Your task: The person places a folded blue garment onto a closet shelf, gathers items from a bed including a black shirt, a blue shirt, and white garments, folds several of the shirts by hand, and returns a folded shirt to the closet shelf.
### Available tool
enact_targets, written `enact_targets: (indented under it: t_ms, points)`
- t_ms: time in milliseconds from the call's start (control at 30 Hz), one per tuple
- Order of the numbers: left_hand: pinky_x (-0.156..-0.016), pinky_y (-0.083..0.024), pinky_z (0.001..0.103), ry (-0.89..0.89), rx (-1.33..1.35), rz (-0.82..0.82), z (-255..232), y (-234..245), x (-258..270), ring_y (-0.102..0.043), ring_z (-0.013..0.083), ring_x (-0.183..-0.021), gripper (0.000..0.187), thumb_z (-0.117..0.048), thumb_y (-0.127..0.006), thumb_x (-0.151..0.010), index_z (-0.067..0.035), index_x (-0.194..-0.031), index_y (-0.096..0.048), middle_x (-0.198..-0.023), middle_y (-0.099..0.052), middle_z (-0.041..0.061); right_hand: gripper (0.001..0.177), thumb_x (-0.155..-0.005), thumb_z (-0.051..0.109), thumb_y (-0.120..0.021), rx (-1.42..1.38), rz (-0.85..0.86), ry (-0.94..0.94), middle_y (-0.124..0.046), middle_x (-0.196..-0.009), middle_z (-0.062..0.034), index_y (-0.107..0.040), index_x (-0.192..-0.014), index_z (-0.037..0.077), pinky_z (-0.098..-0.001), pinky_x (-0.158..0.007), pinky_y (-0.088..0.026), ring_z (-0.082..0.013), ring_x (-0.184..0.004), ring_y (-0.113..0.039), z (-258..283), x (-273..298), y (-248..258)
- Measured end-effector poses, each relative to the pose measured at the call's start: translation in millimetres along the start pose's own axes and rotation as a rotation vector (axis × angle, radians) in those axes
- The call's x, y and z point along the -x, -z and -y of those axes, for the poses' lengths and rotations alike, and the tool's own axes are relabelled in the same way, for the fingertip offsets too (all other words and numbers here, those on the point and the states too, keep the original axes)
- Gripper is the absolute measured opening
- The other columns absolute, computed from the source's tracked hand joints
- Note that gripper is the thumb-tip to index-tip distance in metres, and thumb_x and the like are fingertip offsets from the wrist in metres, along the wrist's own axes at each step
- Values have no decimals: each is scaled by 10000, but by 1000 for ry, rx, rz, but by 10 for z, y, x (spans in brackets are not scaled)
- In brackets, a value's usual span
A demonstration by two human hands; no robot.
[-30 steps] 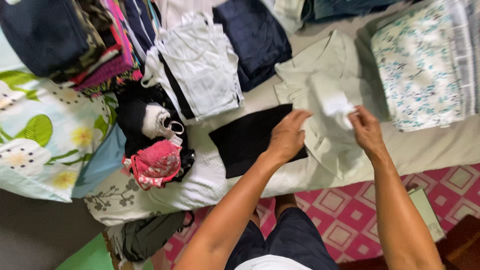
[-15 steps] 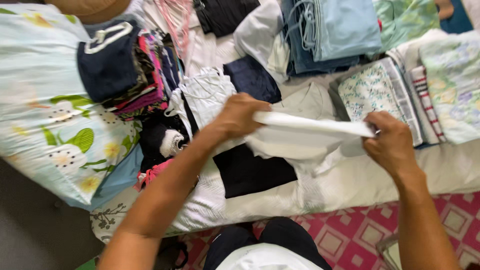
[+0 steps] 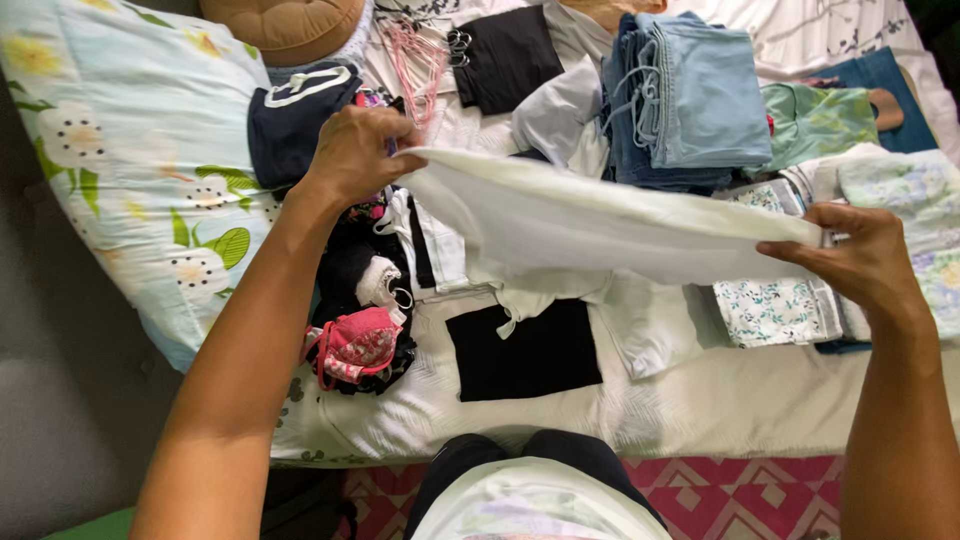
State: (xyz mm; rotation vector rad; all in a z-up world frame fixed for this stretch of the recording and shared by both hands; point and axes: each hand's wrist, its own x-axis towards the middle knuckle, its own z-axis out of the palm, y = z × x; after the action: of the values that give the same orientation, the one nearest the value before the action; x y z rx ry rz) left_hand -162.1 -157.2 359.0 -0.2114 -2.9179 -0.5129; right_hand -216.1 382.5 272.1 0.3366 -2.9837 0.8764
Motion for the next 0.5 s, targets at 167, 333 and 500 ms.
enact_targets:
  t_ms: [167,333,500]
  points:
    - [-681,-507,416,-16,-79,-84,477,-304,294,-655,296,-723,105,-201,-700,-798,-138,-880,-718,-768,-674,115,231,-874,45,-781,-777,97,40,-569,-702,-58,-585,-751,32,-327,-725,-509,-111,-670,-560,-508,-19,-239]
    - [-744,-500,415,-152,23,-315,847,-696,442,-650,311,-828,81,-65,-584,-853,-76,-850,-663,-864,-670,117,145,-813,61,-775,-677,172,107,-527,-1011,-77,-634,-779,70,-362,-857,-468,-157,-924,-540,40,259,-378]
    - [-767,-503,345,-509,692,-59,243,-687,297,-643,251,-888,178,-68,-673,-724,-48,-624,-527,-999,-699,122,107,-753,76,-769,-642,388,646,-484,-1319,-95,-684,-808,107,-398,-990,-427,-204,-1178,-520,1479,350,-454]
